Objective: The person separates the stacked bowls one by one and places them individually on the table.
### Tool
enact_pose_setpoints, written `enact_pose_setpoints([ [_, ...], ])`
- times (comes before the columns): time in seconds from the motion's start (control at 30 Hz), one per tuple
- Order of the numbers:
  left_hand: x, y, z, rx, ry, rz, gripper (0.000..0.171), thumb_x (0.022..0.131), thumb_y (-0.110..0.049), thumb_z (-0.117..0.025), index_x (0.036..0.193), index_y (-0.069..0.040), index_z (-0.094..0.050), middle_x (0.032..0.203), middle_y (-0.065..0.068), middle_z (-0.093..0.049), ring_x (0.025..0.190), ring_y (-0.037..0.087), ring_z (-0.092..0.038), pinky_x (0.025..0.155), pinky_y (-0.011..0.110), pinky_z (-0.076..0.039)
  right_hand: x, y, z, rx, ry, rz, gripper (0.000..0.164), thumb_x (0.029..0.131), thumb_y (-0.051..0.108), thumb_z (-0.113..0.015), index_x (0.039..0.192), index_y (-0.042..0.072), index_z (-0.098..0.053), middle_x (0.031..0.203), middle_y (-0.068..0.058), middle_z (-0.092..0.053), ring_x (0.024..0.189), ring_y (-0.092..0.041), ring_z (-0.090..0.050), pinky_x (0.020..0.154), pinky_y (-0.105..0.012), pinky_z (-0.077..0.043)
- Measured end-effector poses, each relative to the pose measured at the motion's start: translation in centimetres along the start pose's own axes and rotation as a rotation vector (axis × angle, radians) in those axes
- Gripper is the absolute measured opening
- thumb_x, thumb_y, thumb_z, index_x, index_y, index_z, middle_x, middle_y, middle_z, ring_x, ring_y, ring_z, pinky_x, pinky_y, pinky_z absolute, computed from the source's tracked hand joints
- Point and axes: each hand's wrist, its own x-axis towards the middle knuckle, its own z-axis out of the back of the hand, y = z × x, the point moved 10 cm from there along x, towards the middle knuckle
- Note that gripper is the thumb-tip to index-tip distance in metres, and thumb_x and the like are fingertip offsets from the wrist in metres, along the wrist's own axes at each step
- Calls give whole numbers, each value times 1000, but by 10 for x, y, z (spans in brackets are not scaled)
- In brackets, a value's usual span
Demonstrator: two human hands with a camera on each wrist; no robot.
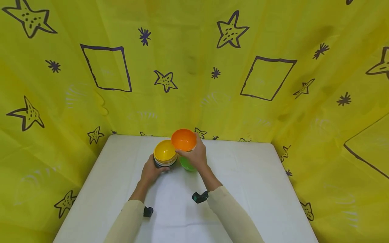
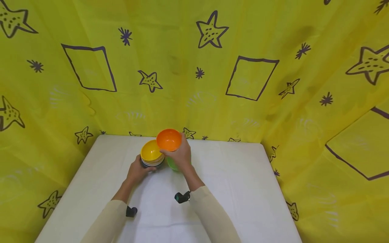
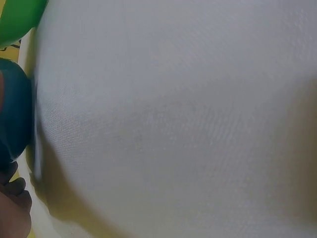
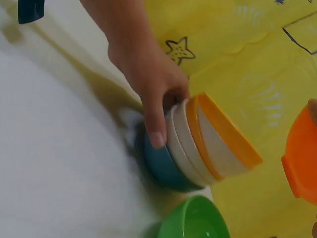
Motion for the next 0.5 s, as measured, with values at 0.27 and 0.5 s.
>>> enact_pose_setpoints([
  [0.27,0,-1,0,-3,-4,18,106,79,-26,-96,157,4,-32,158,27,-44,146,44,-42,124,57,-29,-5,-26,41,24,-113,-22,99,68,28,-102,149,9,-49,137,-14,-64,122,-33,-63,101,-48,-57],
  [0.5,1,0,-1,10,-10,11,106,78,-26,-96,157,5,-32,158,29,-44,146,45,-42,123,58,-29,-16,-50,68,38,-199,-57,101,65,22,-103,150,7,-50,138,-16,-64,122,-36,-63,101,-52,-56],
])
